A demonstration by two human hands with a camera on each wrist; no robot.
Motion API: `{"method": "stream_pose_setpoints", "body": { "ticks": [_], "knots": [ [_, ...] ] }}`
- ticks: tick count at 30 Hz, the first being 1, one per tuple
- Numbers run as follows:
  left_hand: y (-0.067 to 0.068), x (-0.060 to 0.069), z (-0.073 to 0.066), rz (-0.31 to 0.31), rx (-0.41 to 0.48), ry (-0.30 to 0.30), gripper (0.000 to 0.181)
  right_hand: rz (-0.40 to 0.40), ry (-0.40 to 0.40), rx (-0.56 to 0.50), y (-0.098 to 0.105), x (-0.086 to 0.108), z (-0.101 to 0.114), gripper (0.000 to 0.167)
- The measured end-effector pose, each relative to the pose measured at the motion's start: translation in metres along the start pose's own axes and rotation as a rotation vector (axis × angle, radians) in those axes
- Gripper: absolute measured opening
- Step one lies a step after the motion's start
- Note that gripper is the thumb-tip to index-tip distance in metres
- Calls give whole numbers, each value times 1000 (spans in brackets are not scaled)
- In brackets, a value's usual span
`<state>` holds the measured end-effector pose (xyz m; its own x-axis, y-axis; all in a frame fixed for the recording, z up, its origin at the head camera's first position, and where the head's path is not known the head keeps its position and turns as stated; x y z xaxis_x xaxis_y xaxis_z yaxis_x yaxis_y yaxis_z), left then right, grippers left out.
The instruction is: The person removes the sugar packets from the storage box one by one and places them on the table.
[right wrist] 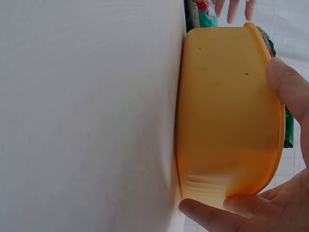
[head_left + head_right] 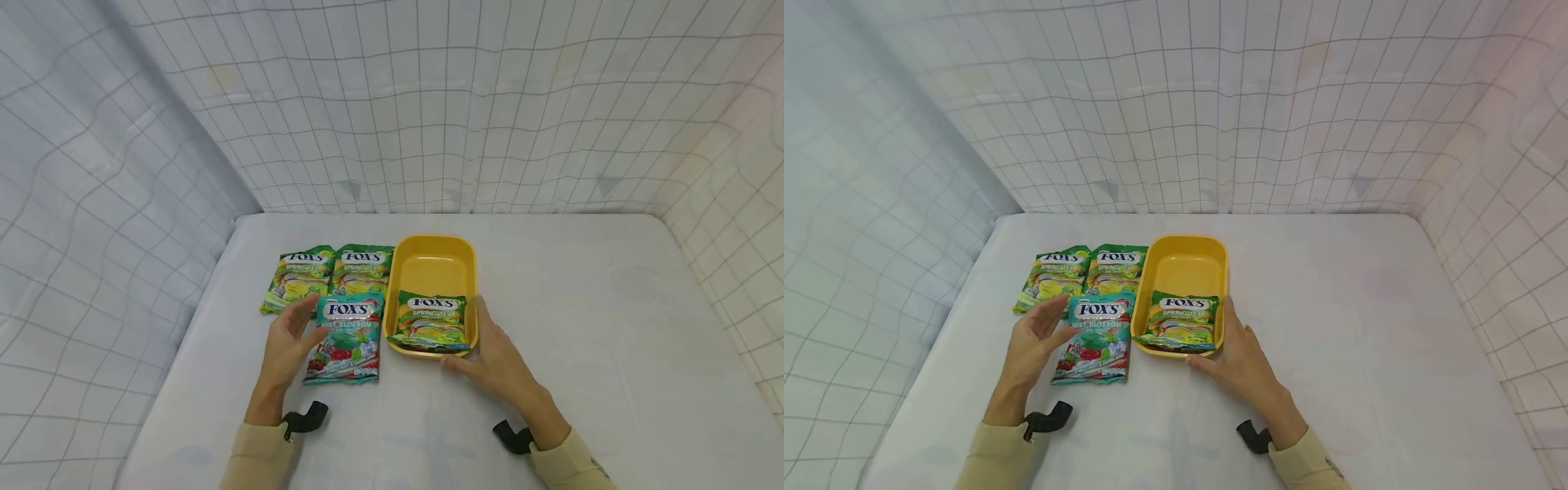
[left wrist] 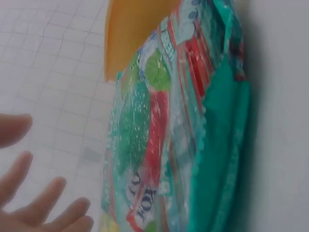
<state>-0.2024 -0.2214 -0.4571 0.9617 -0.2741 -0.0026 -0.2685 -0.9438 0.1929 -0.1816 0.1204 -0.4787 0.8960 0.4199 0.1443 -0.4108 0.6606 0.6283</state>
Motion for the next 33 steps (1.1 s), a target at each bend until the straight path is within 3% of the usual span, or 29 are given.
{"method": "stream_pose_setpoints", "body": {
  "ticks": [8,18,33],
  "knots": [
    [-22,-7,-19,39,48,-50,62,-1,-8,-18,0,-1,-2,127],
    [-47,-15,-45,126,162,-169,64,3,-37,-12,-1,0,-3,129],
    [-92,-31,-68,264,247,-137,78,-10,-18,4,1,-1,-2,129]
  ]
}}
Point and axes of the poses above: each hand's wrist, its own x-axis away from the middle knuckle, its own y-axis out of the back of the hand, z = x × y, the point moved 9 cm from there along -x, towards the middle knuckle, and after that the axes turned 15 degrees about z, right-handed, at the moved point
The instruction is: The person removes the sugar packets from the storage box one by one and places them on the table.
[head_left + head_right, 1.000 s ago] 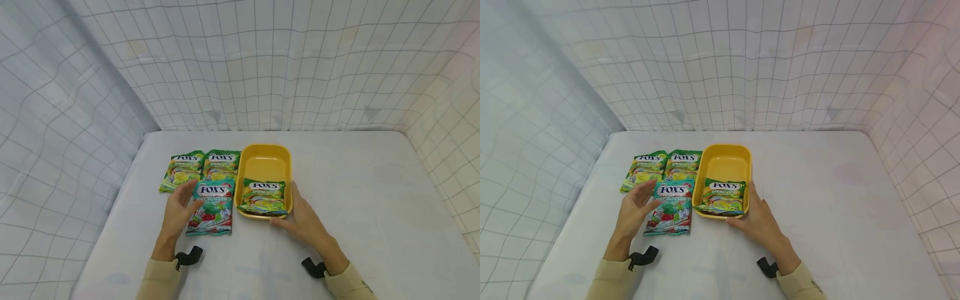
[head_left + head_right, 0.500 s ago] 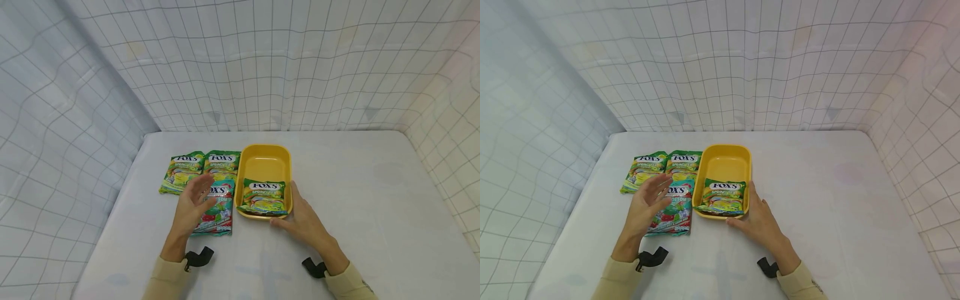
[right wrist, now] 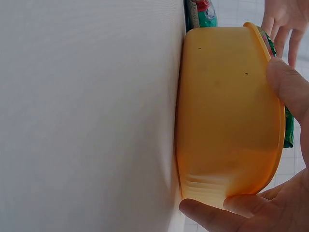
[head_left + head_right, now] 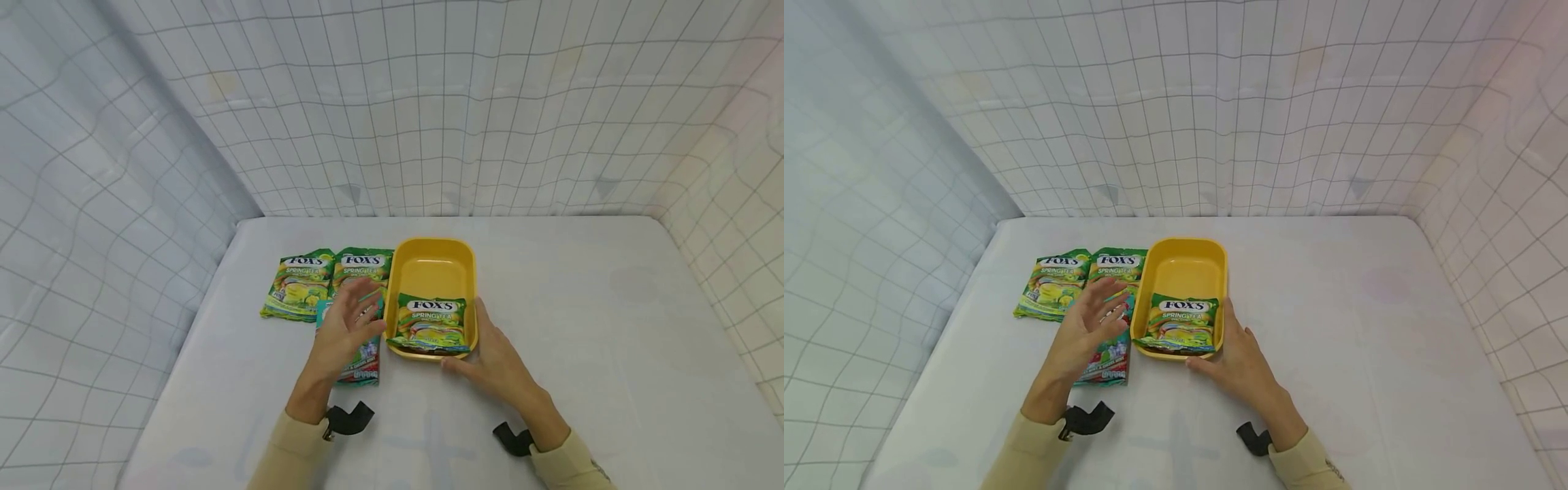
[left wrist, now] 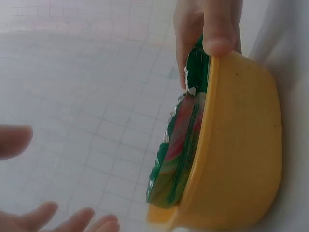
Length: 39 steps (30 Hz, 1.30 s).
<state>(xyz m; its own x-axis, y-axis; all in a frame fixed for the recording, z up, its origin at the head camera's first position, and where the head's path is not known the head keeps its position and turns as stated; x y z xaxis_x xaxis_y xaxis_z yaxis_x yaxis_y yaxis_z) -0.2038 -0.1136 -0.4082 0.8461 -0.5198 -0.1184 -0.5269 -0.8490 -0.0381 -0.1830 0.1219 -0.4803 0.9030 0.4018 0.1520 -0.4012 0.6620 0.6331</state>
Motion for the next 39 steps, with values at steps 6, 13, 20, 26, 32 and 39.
{"method": "stream_pose_setpoints", "body": {
  "ticks": [6,13,20,26,32,39],
  "knots": [
    [-14,-8,6,23,-6,59,86,0,5,-4,-1,0,-1,129],
    [-29,-15,19,61,-53,173,87,-9,24,-19,-1,0,-1,126],
    [-41,-21,29,93,-76,237,85,-14,47,-8,0,1,1,125],
    [-42,-25,34,58,-140,303,79,-11,49,-20,0,0,2,123],
    [-44,-29,40,76,-128,340,78,-8,54,-31,0,0,2,122],
    [-43,-33,47,81,-248,428,71,-21,73,-27,1,1,4,123]
  ]
}}
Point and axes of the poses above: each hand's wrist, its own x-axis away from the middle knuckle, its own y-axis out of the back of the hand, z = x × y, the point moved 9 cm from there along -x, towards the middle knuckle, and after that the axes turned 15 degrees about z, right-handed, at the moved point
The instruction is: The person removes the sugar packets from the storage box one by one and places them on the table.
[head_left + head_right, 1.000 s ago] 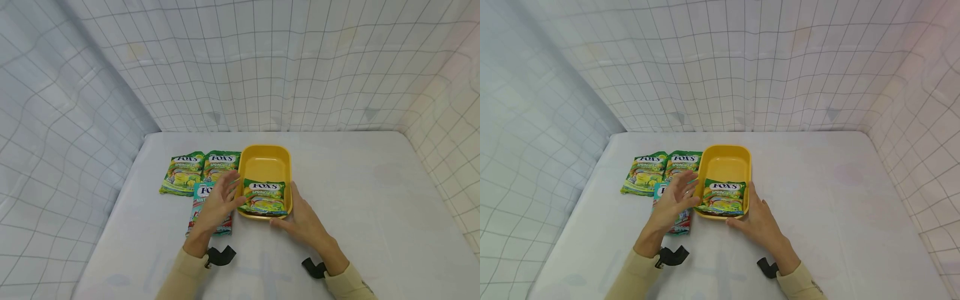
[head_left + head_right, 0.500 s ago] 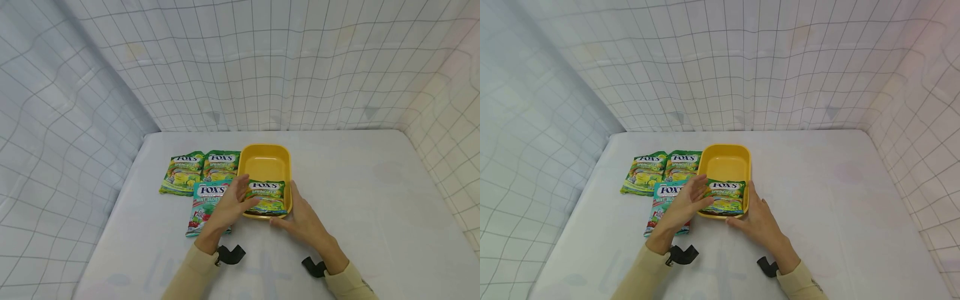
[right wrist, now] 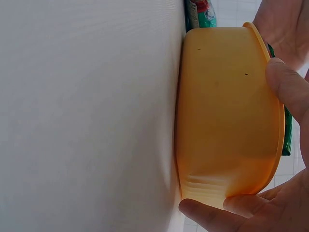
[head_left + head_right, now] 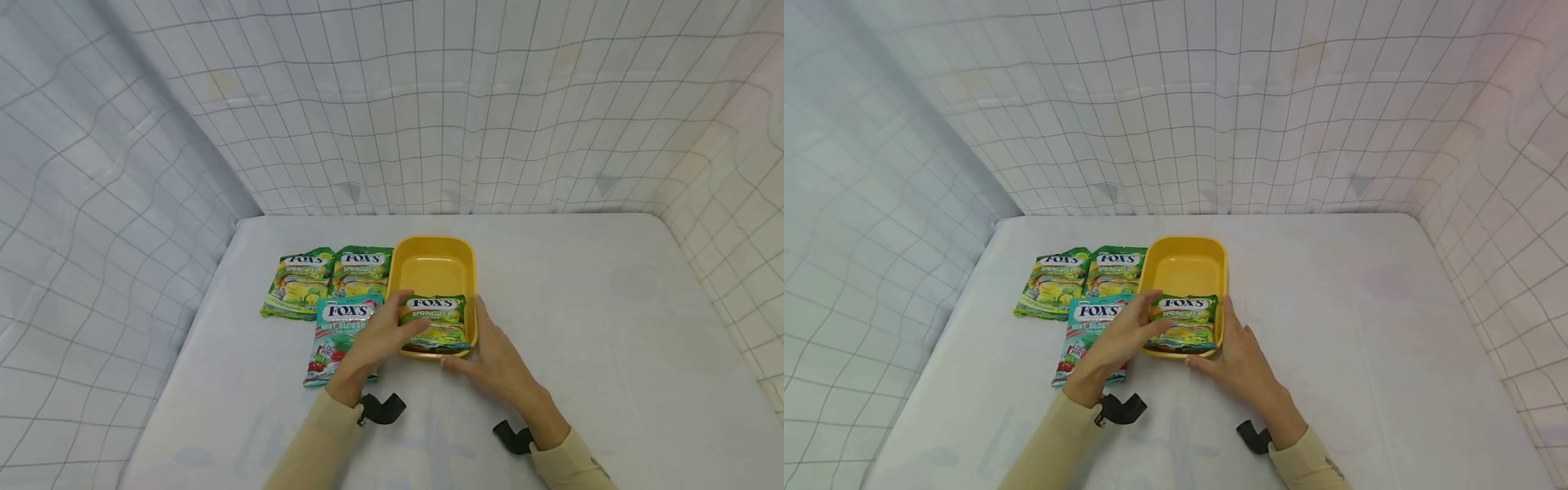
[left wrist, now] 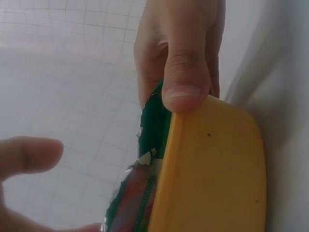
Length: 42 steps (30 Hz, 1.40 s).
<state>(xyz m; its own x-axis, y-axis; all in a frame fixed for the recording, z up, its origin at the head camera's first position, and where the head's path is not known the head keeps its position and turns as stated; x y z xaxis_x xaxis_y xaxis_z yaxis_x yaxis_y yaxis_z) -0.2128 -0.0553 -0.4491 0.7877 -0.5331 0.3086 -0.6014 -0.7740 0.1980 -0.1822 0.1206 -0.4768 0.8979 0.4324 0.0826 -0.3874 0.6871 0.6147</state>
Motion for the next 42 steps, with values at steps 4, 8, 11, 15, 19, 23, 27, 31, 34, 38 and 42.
{"method": "stream_pose_setpoints", "body": {
  "ticks": [4,8,11,15,19,23,27,31,34,38,42],
  "knots": [
    [-2,-5,2,1,-26,61,67,-2,-3,0,-1,0,-1,124],
    [-3,-10,4,7,-12,92,63,2,-30,2,-1,1,-3,125],
    [-3,-14,5,2,-8,103,63,10,-43,5,-1,1,-2,125],
    [-1,-18,8,-26,7,110,66,15,-43,7,0,1,-1,125],
    [2,-22,10,-91,31,109,69,12,-42,13,0,2,-1,126],
    [3,-24,10,-125,64,104,69,10,-35,21,1,2,-1,126],
    [1,-26,11,-112,96,122,67,8,-31,21,0,2,-1,125],
    [-1,-27,12,-95,123,146,61,12,-12,15,-1,1,1,125],
    [-2,-27,14,-91,154,149,59,14,-8,20,-1,0,1,125],
    [0,-29,14,-108,216,107,56,10,-19,29,-1,1,0,125],
    [3,-29,11,-141,241,70,52,5,-9,19,0,1,1,124]
  ]
}}
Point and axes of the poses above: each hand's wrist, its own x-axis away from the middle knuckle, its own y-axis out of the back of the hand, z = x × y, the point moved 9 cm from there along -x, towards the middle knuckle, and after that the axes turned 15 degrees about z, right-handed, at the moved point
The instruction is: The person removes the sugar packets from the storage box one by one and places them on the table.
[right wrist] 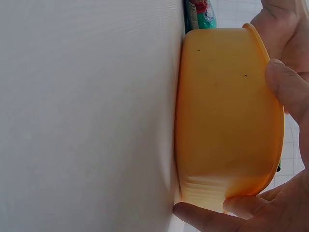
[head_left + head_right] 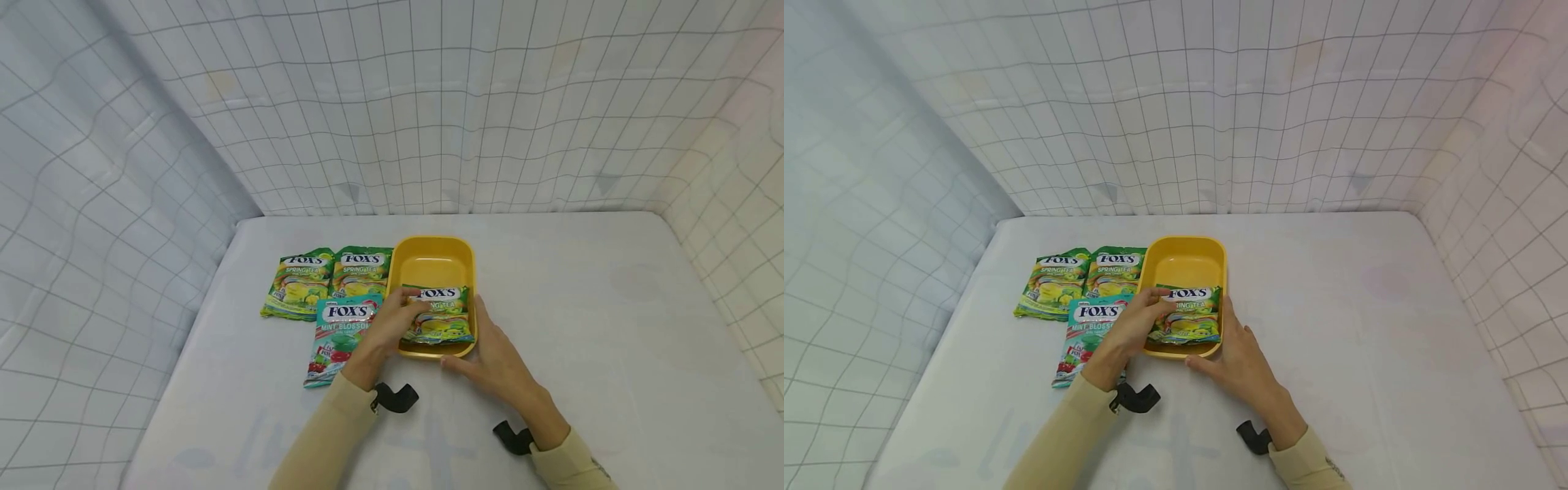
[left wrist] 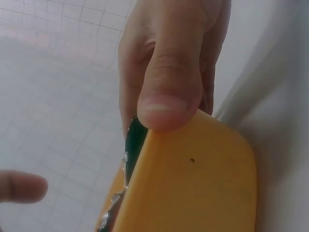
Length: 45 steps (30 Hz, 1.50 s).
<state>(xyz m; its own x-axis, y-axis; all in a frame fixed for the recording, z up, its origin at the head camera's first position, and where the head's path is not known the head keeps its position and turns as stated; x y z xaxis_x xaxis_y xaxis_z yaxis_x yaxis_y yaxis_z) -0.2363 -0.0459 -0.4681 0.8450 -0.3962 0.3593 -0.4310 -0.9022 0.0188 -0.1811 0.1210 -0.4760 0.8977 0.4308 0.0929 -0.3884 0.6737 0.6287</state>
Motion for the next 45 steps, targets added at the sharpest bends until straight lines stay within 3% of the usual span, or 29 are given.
{"method": "stream_pose_setpoints", "body": {
  "ticks": [11,16,26,30,34,40,45],
  "knots": [
    [2,3,1,-42,18,-26,57,13,-37,-3,-1,0,-4,125],
    [5,2,2,-59,44,5,57,25,-64,4,-1,0,-5,126],
    [3,-12,8,81,11,59,42,34,-90,10,-1,0,-6,126],
    [2,-15,8,103,-28,72,42,32,-75,1,-2,-1,-6,126],
    [2,-17,3,117,-115,42,42,27,-76,2,-2,-1,-7,126],
    [3,-17,-1,69,-343,37,44,33,-82,-2,-3,0,-6,127],
    [3,-16,-2,56,-383,31,45,33,-84,-6,-2,1,-5,127]
  ]
}}
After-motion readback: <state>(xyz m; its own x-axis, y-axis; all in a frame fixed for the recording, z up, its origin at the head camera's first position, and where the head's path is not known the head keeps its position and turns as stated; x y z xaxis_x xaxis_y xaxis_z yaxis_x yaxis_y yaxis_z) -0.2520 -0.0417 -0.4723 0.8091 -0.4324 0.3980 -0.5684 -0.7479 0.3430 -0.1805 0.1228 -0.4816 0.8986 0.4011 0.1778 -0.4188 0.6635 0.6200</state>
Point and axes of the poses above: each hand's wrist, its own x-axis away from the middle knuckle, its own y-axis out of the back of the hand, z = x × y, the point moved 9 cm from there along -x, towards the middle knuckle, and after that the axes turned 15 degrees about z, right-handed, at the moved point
